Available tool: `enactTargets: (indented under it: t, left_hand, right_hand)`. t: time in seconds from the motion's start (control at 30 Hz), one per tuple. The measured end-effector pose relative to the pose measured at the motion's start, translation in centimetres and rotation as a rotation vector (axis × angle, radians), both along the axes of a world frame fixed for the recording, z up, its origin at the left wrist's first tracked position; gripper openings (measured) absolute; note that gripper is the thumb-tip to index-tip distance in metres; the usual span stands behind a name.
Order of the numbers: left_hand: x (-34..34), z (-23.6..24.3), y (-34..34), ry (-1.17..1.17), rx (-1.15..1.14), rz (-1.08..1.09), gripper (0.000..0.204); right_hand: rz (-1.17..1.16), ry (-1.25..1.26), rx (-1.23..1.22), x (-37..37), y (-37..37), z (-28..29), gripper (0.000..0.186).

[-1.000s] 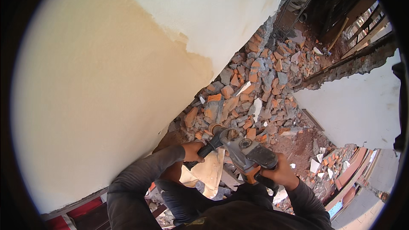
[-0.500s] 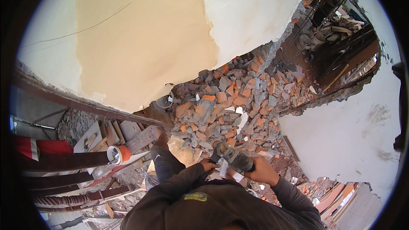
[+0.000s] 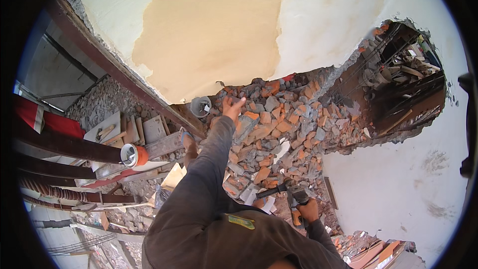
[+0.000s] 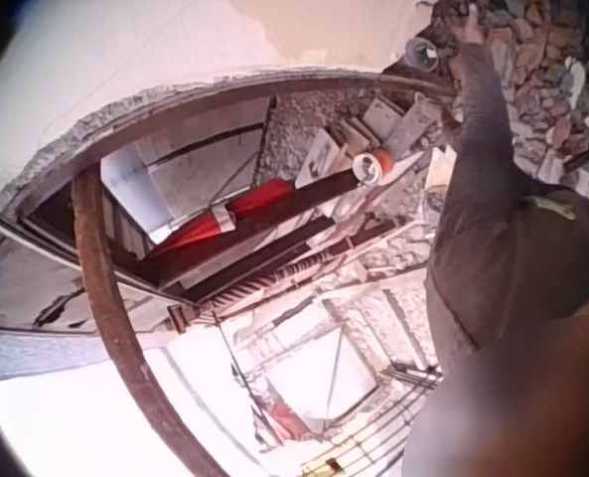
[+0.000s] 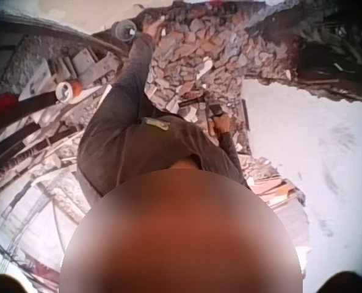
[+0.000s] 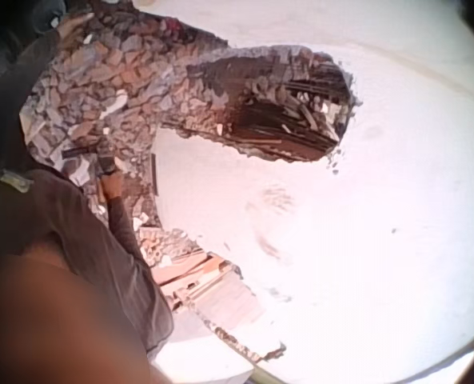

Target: The person uses a rotary hammer to break a wall, repeatedly striking the surface to remove plaster and brick. Debris falls to the floor as the opening expands.

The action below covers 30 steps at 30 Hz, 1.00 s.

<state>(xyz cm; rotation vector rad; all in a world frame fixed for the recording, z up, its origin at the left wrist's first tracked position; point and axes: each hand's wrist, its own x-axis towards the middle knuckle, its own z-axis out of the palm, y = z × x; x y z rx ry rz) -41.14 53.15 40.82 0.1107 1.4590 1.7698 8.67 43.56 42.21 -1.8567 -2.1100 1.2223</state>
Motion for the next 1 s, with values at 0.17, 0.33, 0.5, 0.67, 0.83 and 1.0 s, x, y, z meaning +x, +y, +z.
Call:
enactTargets:
  t: [0.17,0.33,0.5,0.67,0.83,1.0]
  left_hand:
    - [-2.1,4.8,3.6,0.09,0.221,-0.024,0.086]
    - [-2.2,6.0,6.0,0.131,-0.247,0.097,0.056]
    - [1.9,9.0,7.6,0.261,-0.216,0.188,0.041]
    - [9.1,13.5,8.0,0.494,-0.078,0.021,0.033]
    - [16.3,17.2,8.8,0.884,-0.08,0.081,0.033]
    - [24.6,21.0,9.4,0.926,-0.12,-0.129,0.042]
  right_hand:
    - [-0.298,-0.172,-0.072,7.7,-1.2,-6.1,0.02]
    - [-0.49,-0.175,-0.202,15.3,-3.7,-9.0,0.012]
    - [-0.553,-0.226,-0.242,18.9,-7.7,-6.7,0.018]
    - [-0.647,-0.041,-0.246,23.5,-12.1,-10.2,0.016]
    - [-0.448,-0.147,-0.279,26.7,-14.2,-19.4,0.02]
    - [-0.422,-0.251,-0.277,25.2,-11.3,-19.1,0.022]
